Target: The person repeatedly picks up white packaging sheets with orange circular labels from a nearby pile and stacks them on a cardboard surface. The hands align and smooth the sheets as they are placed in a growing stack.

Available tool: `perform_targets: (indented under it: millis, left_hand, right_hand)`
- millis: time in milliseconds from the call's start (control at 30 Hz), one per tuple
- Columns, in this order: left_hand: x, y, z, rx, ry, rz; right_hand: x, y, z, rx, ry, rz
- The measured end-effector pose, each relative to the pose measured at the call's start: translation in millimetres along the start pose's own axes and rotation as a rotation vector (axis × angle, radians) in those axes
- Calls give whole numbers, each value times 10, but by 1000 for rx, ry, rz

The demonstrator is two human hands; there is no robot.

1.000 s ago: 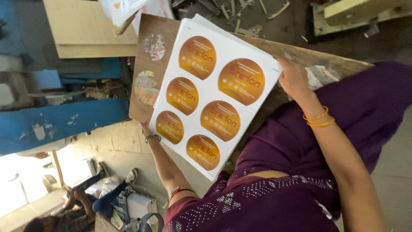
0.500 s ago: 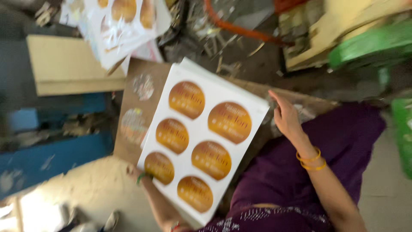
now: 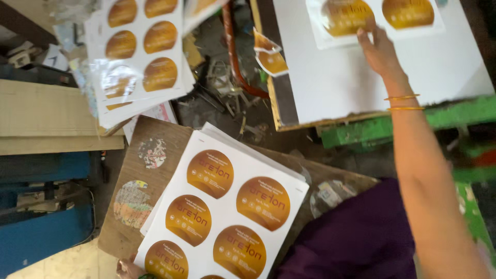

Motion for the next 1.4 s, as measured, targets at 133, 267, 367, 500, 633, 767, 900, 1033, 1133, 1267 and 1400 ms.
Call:
perform_targets:
  millis: [133, 267, 367, 500, 633, 767, 900, 1033, 1133, 1267, 1400]
  left_hand:
    - [62, 25, -112, 4, -24, 44]
    - [51, 56, -114, -3, -70, 100]
    - [-47, 52, -20, 40, -90, 173]
    - [-298, -62, 74, 286, -172, 211]
    - [-450, -32, 148, 335, -121, 207]
    - [-413, 57, 183, 372, 54, 368]
    - [-292, 70, 40, 494, 101, 497]
    - [-214, 100, -55, 424, -123, 420]
    - [-191, 112, 16, 311, -218, 353]
    - [-259, 79, 149, 313, -254, 317]
    - [-334, 88, 250, 526, -218, 364]
  right_hand:
    - [66, -516, 513, 291, 100, 28]
    - [1668, -704, 2253, -270, 323, 624]
    - [2815, -220, 3105, -342, 812, 821]
    - [3307, 108, 3038, -172, 754, 819]
    - [3800, -190, 2851, -100, 669, 818]
    - [4275, -617, 2772, 29, 710, 969]
    - [4291, -981, 2891, -22, 831, 993]
    - [4236, -1278, 3148, -62, 943, 1037]
    - [4110, -1160, 3120, -188, 844, 977]
    - [3746, -381, 2488, -77, 651, 766]
    - [3587, 293, 1721, 422, 422, 714]
Point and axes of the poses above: each hand's wrist, its own x-axis away from the middle knuckle, its own y-axis out of the back of the hand, z = x × y, the point moved 3 cm from there along -x, towards the middle knuckle, and after that the axes turned 11 degrees about -z, right-handed, at the moved point
